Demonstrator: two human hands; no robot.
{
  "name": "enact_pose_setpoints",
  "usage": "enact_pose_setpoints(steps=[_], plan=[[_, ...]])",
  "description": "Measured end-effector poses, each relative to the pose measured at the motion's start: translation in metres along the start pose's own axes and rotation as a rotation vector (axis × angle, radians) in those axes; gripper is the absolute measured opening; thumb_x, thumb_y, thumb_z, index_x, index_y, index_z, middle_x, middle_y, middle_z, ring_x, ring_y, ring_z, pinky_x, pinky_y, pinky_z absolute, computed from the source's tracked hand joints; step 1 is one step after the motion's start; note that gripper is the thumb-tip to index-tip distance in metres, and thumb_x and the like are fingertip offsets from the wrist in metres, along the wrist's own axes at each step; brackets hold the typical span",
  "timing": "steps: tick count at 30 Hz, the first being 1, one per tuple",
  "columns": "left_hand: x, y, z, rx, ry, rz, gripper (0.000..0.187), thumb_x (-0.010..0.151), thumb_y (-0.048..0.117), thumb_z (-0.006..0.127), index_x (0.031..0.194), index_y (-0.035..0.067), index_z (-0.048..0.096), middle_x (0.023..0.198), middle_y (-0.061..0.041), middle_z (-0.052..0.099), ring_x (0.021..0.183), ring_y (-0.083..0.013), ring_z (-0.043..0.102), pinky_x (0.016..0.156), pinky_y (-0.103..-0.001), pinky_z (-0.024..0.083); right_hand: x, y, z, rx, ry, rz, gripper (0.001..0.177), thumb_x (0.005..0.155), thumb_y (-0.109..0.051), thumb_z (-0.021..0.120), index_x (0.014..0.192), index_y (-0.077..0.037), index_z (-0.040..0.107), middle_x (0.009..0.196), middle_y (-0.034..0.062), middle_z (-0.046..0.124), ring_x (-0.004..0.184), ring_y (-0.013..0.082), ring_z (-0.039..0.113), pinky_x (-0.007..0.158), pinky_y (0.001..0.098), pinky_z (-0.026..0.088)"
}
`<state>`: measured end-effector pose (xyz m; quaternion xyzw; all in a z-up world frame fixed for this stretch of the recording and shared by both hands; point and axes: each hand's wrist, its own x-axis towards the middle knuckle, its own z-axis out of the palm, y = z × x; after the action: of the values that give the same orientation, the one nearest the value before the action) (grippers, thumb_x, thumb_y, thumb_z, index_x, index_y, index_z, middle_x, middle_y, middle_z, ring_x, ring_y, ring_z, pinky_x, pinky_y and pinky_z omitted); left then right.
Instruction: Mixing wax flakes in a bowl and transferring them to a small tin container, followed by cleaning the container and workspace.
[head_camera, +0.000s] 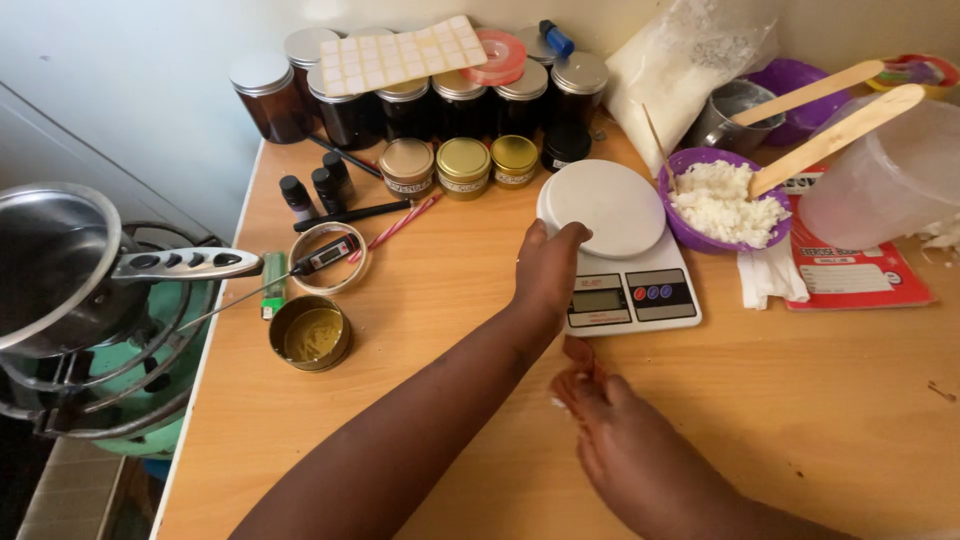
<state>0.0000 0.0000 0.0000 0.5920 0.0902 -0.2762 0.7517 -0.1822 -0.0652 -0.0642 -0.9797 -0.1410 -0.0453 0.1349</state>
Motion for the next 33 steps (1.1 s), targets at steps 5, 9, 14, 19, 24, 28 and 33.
enact_pose_setpoints(steps=[5, 9, 14, 19, 24, 28, 33], plan=[[-0.011, 0.018, -0.007, 0.126, -0.084, -0.035, 0.089, 0.073, 0.040, 0.060, 0.156, 0.014, 0.044, 0.154, -0.009, 0.049, 0.139, -0.0282, 0.045, 0.111, -0.042, 0.038, 0.027, -0.032, 0.001, -0.329, -0.046, -0.212, 0.037, 0.094, -0.010, 0.056, 0.128, 0.001, 0.064, 0.124, 0.0314, 0.058, 0.117, 0.0510, 0.055, 0.098, 0.0546, 0.044], [-0.009, 0.034, -0.017, 0.186, -0.144, 0.127, 0.091, 0.074, 0.040, 0.063, 0.159, 0.008, 0.052, 0.178, -0.002, 0.041, 0.161, -0.0206, 0.040, 0.126, -0.040, 0.029, 0.061, -0.048, 0.005, 0.467, 0.019, -0.030, 0.003, 0.101, -0.011, 0.060, 0.100, -0.009, 0.059, 0.108, 0.0168, 0.062, 0.105, 0.0329, 0.059, 0.089, 0.0440, 0.048], [-0.040, 0.072, -0.073, -0.030, -0.171, 0.382, 0.042, 0.085, 0.027, 0.062, 0.123, 0.014, 0.074, 0.137, -0.004, 0.068, 0.117, -0.0204, 0.065, 0.100, -0.038, 0.052, 0.109, -0.024, 0.027, 1.352, -0.243, 0.249, 0.011, 0.106, -0.007, 0.055, 0.108, -0.004, 0.065, 0.088, 0.0109, 0.070, 0.064, 0.0176, 0.072, 0.057, 0.0322, 0.063], [-0.100, 0.109, -0.135, -0.134, 0.052, 0.440, 0.043, 0.079, 0.019, 0.063, 0.119, 0.011, 0.074, 0.123, -0.003, 0.081, 0.095, -0.0120, 0.071, 0.089, -0.030, 0.057, 0.136, 0.007, -0.011, 1.429, -0.142, 0.366, 0.045, 0.103, -0.009, 0.059, 0.147, -0.004, 0.066, 0.087, 0.0183, 0.077, 0.060, 0.0237, 0.068, 0.056, 0.0357, 0.055], [-0.094, 0.087, -0.199, -0.090, 0.395, 0.704, 0.025, 0.092, 0.013, 0.060, 0.114, 0.015, 0.070, 0.120, -0.002, 0.082, 0.108, -0.0173, 0.077, 0.084, -0.027, 0.065, 0.171, 0.046, -0.006, 1.190, 0.024, 0.652, 0.042, 0.103, -0.021, 0.061, 0.142, -0.009, 0.069, 0.126, 0.0081, 0.081, 0.103, 0.0154, 0.074, 0.089, 0.0277, 0.054], [-0.086, 0.064, -0.243, 0.226, 0.363, 0.857, 0.032, 0.102, 0.010, 0.069, 0.133, 0.002, 0.064, 0.123, -0.017, 0.071, 0.120, -0.0295, 0.069, 0.102, -0.039, 0.054, 0.187, 0.059, 0.023, 1.136, 0.059, 0.349, 0.046, 0.105, -0.003, 0.049, 0.151, 0.003, 0.057, 0.092, 0.0205, 0.071, 0.076, 0.0301, 0.079, 0.048, 0.0351, 0.059], [-0.104, 0.080, -0.273, 1.091, 0.129, 0.520, 0.089, 0.070, 0.024, 0.097, 0.151, 0.012, 0.062, 0.140, -0.020, 0.072, 0.144, -0.0476, 0.054, 0.124, -0.063, 0.038, 0.216, 0.046, 0.037, 0.095, 0.082, 0.246, 0.050, 0.100, -0.025, 0.059, 0.151, -0.025, 0.062, 0.114, 0.0105, 0.071, 0.106, 0.0357, 0.076, 0.088, 0.0451, 0.062]])
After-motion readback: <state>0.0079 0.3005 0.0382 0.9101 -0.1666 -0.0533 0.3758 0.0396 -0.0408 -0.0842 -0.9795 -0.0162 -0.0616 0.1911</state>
